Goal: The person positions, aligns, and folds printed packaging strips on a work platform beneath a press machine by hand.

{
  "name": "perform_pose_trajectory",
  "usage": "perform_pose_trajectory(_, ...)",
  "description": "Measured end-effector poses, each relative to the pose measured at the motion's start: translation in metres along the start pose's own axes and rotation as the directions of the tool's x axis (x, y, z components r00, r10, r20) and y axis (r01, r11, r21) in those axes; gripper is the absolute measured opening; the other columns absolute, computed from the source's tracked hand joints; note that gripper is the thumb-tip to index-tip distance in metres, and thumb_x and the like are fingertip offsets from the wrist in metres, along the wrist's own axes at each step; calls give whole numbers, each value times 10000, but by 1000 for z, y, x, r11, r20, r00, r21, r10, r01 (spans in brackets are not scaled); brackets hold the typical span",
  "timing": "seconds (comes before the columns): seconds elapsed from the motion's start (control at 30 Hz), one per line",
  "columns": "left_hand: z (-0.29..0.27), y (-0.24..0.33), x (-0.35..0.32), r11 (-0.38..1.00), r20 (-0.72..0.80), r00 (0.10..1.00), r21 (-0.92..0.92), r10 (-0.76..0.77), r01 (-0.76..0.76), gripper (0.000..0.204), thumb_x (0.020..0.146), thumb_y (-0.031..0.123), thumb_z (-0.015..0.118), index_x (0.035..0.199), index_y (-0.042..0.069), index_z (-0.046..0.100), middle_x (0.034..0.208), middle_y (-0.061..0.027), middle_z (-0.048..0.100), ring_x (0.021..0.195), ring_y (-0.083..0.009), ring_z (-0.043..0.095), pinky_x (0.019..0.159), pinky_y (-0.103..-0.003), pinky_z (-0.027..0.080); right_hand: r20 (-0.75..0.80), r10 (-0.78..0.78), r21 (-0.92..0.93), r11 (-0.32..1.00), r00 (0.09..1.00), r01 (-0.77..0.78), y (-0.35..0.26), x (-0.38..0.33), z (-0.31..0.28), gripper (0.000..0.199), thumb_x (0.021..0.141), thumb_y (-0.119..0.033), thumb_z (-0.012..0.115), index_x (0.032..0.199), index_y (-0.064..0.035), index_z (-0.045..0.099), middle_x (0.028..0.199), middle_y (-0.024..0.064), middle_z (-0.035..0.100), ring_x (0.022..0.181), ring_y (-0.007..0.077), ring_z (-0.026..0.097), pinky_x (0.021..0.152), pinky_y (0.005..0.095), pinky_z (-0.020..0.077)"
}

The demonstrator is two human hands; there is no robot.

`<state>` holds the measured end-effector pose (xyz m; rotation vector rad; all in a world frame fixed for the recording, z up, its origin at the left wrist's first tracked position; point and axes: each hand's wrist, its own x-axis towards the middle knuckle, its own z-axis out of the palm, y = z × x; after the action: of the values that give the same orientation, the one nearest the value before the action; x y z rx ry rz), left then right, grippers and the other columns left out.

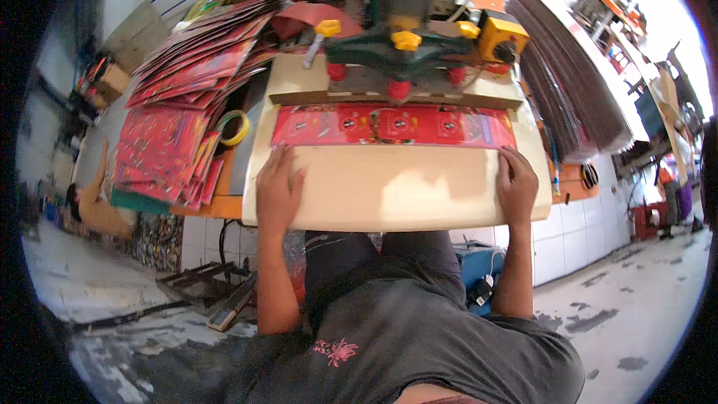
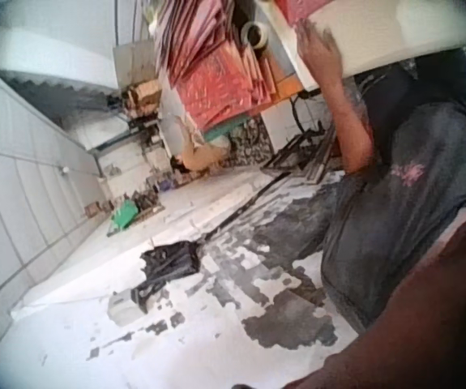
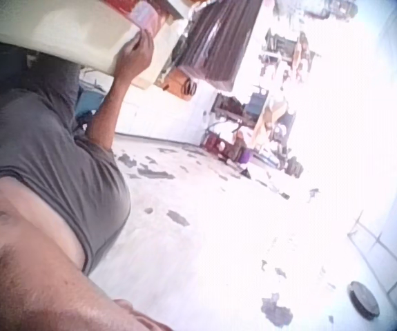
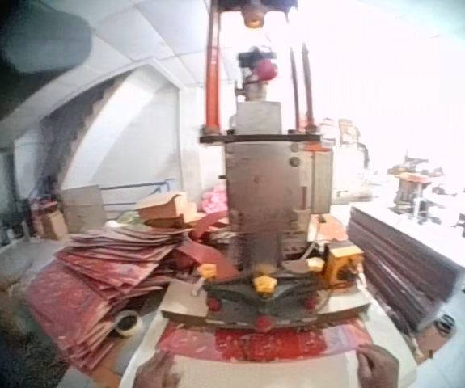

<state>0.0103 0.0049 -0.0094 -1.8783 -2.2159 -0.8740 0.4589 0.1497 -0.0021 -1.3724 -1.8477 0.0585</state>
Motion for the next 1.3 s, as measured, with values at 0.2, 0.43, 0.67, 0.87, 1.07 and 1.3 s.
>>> perform_pose_trajectory(0.2,-3,-1,1,1000,48,999,-15,3,-2,539,1035,277,615,1502,14,546,1552,-241,522,1444,-416,488,1195,-502,371,-14,33,17,999,999,-33,-4,2,-2,173,961,-111,674,1073,-31,779,1157,148,766,1093,326,726,962,403,563)
perform_pose_trajectory(0.43,-5,3,3,1000,64,998,-20,-16,17,516,1037,261,610,1481,2,564,1558,-235,519,1462,-413,468,1206,-482,363,-28,20,13,1000,999,-20,-1,3,-3,176,959,-116,693,1081,-23,779,1156,159,767,1071,321,736,946,392,571)
perform_pose_trajectory(0.67,-20,1,22,991,111,991,-106,-71,83,500,1041,261,610,1416,-70,591,1537,-272,524,1452,-428,477,1210,-475,363,175,146,134,976,974,-171,4,23,-17,239,964,-171,685,1126,-11,761,1178,173,758,1065,358,726,963,416,561)
perform_pose_trajectory(0.87,-4,-6,65,993,135,990,-118,39,-23,549,1064,334,578,1459,-47,563,1569,-246,500,1488,-412,435,1234,-517,316,153,48,98,993,987,-63,24,49,8,313,971,-204,684,1194,7,743,1308,216,700,1191,368,682,1025,420,535)
perform_pose_trajectory(1.07,14,-18,57,999,130,991,-6,33,-32,530,1070,361,560,1480,25,574,1601,-198,481,1506,-389,414,1240,-611,260,103,-51,4,999,993,51,22,47,16,336,980,-209,685,1231,9,729,1344,221,682,1228,378,662,1065,419,514)
perform_pose_trajectory(1.3,12,-18,61,997,120,993,-73,20,-11,519,1064,369,574,1453,25,597,1585,-199,500,1500,-383,424,1245,-594,265,132,-30,-1,1000,991,31,17,51,15,327,981,-196,682,1229,13,729,1335,217,689,1232,379,662,1070,423,511)
